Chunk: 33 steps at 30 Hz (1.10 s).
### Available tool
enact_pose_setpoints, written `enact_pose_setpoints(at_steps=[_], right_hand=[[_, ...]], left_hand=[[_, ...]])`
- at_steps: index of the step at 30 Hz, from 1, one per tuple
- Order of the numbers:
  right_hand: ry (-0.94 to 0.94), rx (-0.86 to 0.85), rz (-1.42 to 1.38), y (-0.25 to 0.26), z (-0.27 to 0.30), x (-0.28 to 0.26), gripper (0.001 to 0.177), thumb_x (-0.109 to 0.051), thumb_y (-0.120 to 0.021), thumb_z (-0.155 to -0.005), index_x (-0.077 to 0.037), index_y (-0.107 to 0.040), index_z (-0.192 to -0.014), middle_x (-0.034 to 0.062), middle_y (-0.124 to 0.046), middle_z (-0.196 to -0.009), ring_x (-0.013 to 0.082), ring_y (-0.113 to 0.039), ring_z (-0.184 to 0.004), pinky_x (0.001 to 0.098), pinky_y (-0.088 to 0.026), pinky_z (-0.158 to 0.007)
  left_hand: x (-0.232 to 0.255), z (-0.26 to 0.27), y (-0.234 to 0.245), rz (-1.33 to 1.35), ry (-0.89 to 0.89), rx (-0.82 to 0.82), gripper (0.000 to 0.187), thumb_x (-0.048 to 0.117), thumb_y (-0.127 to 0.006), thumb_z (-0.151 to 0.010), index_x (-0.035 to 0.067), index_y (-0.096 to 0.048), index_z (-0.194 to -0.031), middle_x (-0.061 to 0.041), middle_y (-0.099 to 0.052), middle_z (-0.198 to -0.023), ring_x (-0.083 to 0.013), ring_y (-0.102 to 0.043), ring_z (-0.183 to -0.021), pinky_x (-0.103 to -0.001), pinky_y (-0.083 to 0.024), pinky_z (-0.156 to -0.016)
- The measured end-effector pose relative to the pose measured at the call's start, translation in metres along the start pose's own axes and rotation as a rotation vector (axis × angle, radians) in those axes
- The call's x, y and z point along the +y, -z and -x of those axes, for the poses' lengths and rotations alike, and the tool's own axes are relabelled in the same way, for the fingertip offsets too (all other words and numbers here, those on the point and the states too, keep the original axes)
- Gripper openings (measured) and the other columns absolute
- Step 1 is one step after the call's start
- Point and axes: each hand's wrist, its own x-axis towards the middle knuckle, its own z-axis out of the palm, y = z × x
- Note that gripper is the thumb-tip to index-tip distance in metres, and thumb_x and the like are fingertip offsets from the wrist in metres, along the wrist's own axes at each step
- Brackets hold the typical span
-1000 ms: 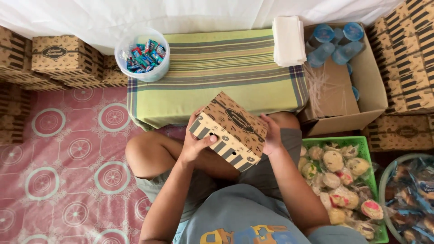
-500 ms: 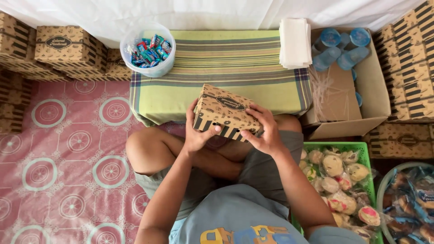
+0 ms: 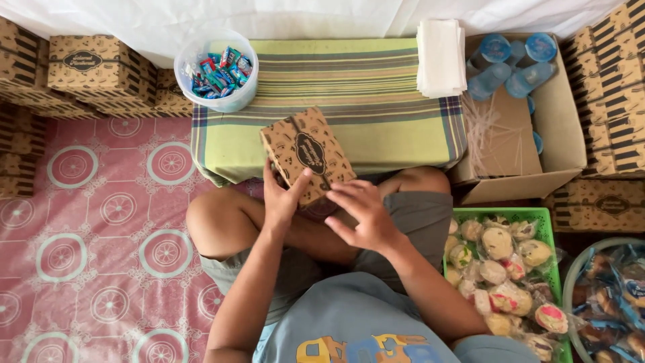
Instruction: The person is seen sitting on the floor, taking snack items from a green crate and placing them into small cardboard boxes, then folding the boxes closed.
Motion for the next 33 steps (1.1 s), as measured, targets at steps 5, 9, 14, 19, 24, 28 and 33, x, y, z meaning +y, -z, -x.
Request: enact_pose_setpoints(at_steps=[5,9,14,19,24,28,33], right_hand=[[-0.439,0.212,-0.41,0.0,0.033,0.056,0.063,-0.037,-0.075,-0.091,-0.003,-0.052,-0.139,0.0125,-0.055,-0.139,0.0238,-0.057,-0.12,0.0321,-0.05,-0.098],[-0.514,0.12,-0.892,0.007,0.028,0.069,0.11,-0.058,-0.075,-0.089,-0.009,-0.013,-0.165,0.0174,-0.023,-0.166,0.0276,-0.028,-0.149,0.0466,-0.034,-0.119],[-0.566,0.163,-1.121,0.005,0.031,0.059,0.07,-0.018,-0.079,-0.089,-0.002,-0.046,-0.149,0.016,-0.058,-0.141,0.0219,-0.062,-0.121,0.0389,-0.056,-0.099],[-0.731,0.234,-1.064,0.001,0.058,0.092,0.037,-0.008,-0.061,-0.1,0.012,-0.06,-0.131,0.0166,-0.069,-0.099,0.0217,-0.071,-0.075,0.0416,-0.064,-0.073],[-0.692,0.184,-0.8,0.002,0.036,0.054,0.051,-0.016,-0.059,-0.103,-0.003,-0.047,-0.151,0.02,-0.06,-0.141,0.0286,-0.057,-0.129,0.0452,-0.05,-0.106],[-0.689,0.026,-0.976,0.006,0.036,0.047,0.105,-0.016,-0.092,-0.072,-0.006,-0.034,-0.16,0.0198,-0.043,-0.158,0.0353,-0.047,-0.14,0.0491,-0.047,-0.109],[-0.804,0.393,-0.775,-0.009,0.049,0.06,0.091,-0.012,-0.097,-0.067,-0.004,-0.046,-0.142,0.0172,-0.056,-0.128,0.0274,-0.06,-0.117,0.041,-0.055,-0.101]], left_hand=[[-0.048,-0.042,0.043,0.212,0.188,-0.365,0.072,0.012,-0.084,-0.08,-0.005,-0.052,-0.142,-0.026,-0.066,-0.113,-0.0355,-0.07,-0.101,-0.052,-0.059,-0.084],[-0.122,-0.091,0.065,0.472,0.459,-0.612,0.046,0.012,-0.069,-0.09,-0.014,-0.062,-0.128,-0.033,-0.07,-0.101,-0.0399,-0.076,-0.086,-0.052,-0.062,-0.07],[-0.111,-0.095,0.049,0.423,0.597,-0.649,0.048,0.023,-0.067,-0.094,-0.007,-0.064,-0.131,-0.028,-0.072,-0.111,-0.0373,-0.075,-0.094,-0.054,-0.061,-0.078],[-0.019,-0.056,0.041,-0.001,0.24,-0.625,0.076,0.062,-0.063,-0.095,0.002,-0.061,-0.142,-0.021,-0.063,-0.126,-0.0267,-0.06,-0.116,-0.049,-0.048,-0.105],[0.019,-0.017,0.024,-0.389,0.01,-0.639,0.074,0.039,-0.094,-0.072,-0.003,-0.065,-0.126,-0.028,-0.068,-0.102,-0.0405,-0.069,-0.103,-0.052,-0.056,-0.084],[0.037,-0.015,0.019,-0.445,-0.038,-0.618,0.079,0.038,-0.096,-0.069,-0.006,-0.064,-0.127,-0.032,-0.066,-0.107,-0.0453,-0.067,-0.111,-0.056,-0.054,-0.09],[0.064,-0.01,-0.002,-1.12,-0.308,-0.689,0.133,0.068,-0.086,-0.061,0.003,-0.027,-0.162,-0.025,-0.044,-0.153,-0.0459,-0.044,-0.142,-0.056,-0.036,-0.12]])
